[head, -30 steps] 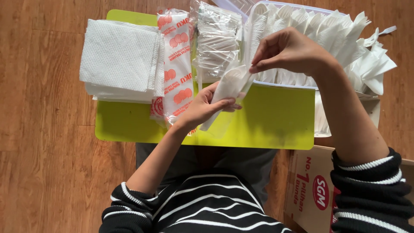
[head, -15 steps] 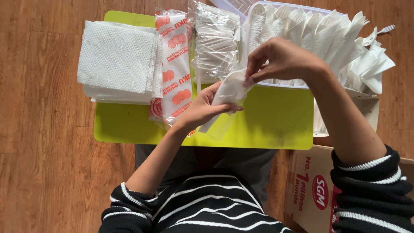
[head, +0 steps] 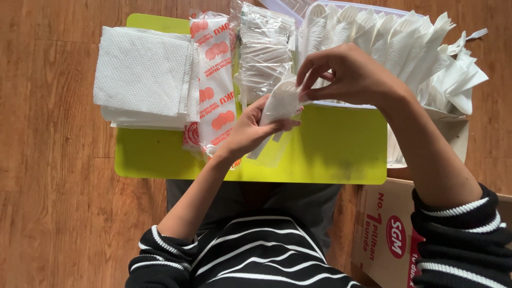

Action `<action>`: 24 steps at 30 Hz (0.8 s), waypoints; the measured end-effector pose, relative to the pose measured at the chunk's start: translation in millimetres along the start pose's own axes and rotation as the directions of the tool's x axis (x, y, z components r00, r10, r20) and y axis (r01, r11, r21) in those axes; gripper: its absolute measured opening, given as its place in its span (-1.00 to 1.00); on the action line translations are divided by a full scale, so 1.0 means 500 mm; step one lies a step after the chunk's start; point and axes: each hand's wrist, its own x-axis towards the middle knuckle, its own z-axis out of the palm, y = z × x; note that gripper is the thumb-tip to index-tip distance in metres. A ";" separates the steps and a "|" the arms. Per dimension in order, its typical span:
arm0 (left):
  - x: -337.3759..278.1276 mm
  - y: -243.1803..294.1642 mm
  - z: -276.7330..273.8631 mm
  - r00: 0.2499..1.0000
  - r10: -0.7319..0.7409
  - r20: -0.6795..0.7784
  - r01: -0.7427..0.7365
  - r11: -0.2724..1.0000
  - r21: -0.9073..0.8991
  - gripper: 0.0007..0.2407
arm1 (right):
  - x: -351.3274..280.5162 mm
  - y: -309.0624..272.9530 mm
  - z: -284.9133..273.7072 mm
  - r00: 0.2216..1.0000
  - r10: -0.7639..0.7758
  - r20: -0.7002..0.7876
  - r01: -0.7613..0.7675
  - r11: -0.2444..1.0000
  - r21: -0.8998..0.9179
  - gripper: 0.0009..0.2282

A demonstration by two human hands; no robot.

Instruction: The person is wrapping plastic spoons in white napkins and then inserting the wrapped spoons into individual plastic sleeves, eventually placing them into a box.

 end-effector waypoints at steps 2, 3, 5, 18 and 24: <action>0.002 -0.003 -0.001 1.000 0.016 -0.001 -0.016 1.000 0.011 -0.63 | 0.001 -0.008 0.000 0.997 0.075 0.010 -0.075 0.997 0.006 -0.87; 0.004 -0.005 0.000 0.999 0.034 0.000 -0.034 0.999 0.020 -0.63 | 0.001 -0.012 -0.001 0.988 0.150 0.021 -0.150 0.989 0.008 -0.86; 0.004 0.009 0.007 0.999 0.027 -0.021 -0.026 0.998 0.053 -0.65 | 0.006 -0.006 0.003 0.990 0.137 0.020 -0.135 0.989 -0.065 -0.84; 0.022 0.022 -0.038 0.977 0.155 0.144 -0.160 0.987 0.021 -0.65 | -0.027 -0.026 -0.016 0.937 -0.284 -0.202 0.238 0.945 -0.225 -0.74; 0.024 0.049 -0.056 0.984 0.127 0.126 -0.133 0.990 0.044 -0.64 | -0.036 -0.065 -0.023 0.870 -0.454 -0.191 0.377 0.864 -0.334 -0.67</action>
